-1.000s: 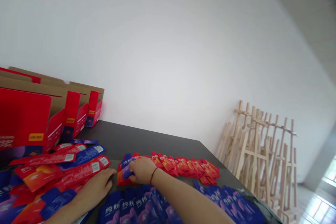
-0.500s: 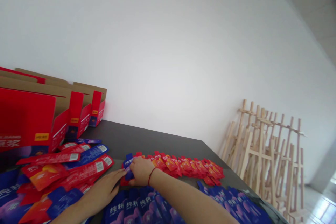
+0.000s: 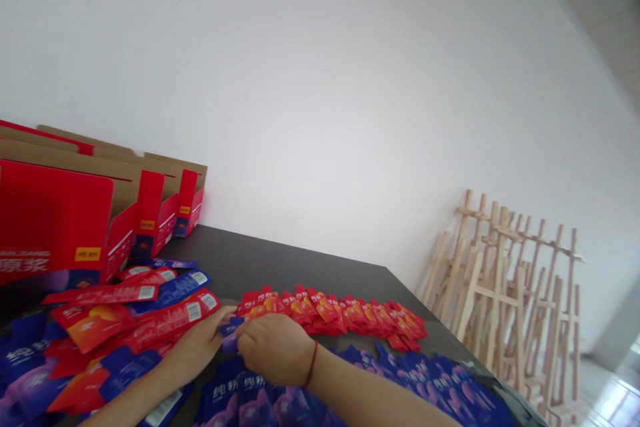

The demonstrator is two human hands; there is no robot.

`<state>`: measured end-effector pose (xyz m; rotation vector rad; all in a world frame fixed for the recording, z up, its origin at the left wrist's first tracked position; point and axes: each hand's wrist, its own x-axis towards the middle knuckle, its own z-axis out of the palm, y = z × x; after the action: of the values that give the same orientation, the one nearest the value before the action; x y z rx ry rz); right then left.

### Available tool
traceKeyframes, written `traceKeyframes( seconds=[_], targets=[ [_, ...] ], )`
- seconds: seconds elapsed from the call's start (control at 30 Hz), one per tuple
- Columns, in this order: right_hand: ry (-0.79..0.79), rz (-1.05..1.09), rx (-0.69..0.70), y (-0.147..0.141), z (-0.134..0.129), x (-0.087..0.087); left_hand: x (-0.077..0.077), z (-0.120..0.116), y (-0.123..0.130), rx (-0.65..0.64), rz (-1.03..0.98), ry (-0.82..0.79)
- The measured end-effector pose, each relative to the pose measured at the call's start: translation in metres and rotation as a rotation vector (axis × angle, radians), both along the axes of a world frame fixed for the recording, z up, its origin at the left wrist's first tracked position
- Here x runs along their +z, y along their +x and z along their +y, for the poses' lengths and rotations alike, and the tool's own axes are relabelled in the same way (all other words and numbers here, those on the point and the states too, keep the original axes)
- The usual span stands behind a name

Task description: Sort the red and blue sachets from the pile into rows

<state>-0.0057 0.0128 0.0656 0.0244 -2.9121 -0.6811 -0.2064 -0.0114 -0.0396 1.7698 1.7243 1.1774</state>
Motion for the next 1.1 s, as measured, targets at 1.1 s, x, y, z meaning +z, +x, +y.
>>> traceKeyframes(
  seconds=[1.1],
  targets=[
    [-0.449, -0.012, 0.026, 0.030, -0.036, -0.062, 0.005, -0.079, -0.033, 0.010, 0.498, -0.061]
  ],
)
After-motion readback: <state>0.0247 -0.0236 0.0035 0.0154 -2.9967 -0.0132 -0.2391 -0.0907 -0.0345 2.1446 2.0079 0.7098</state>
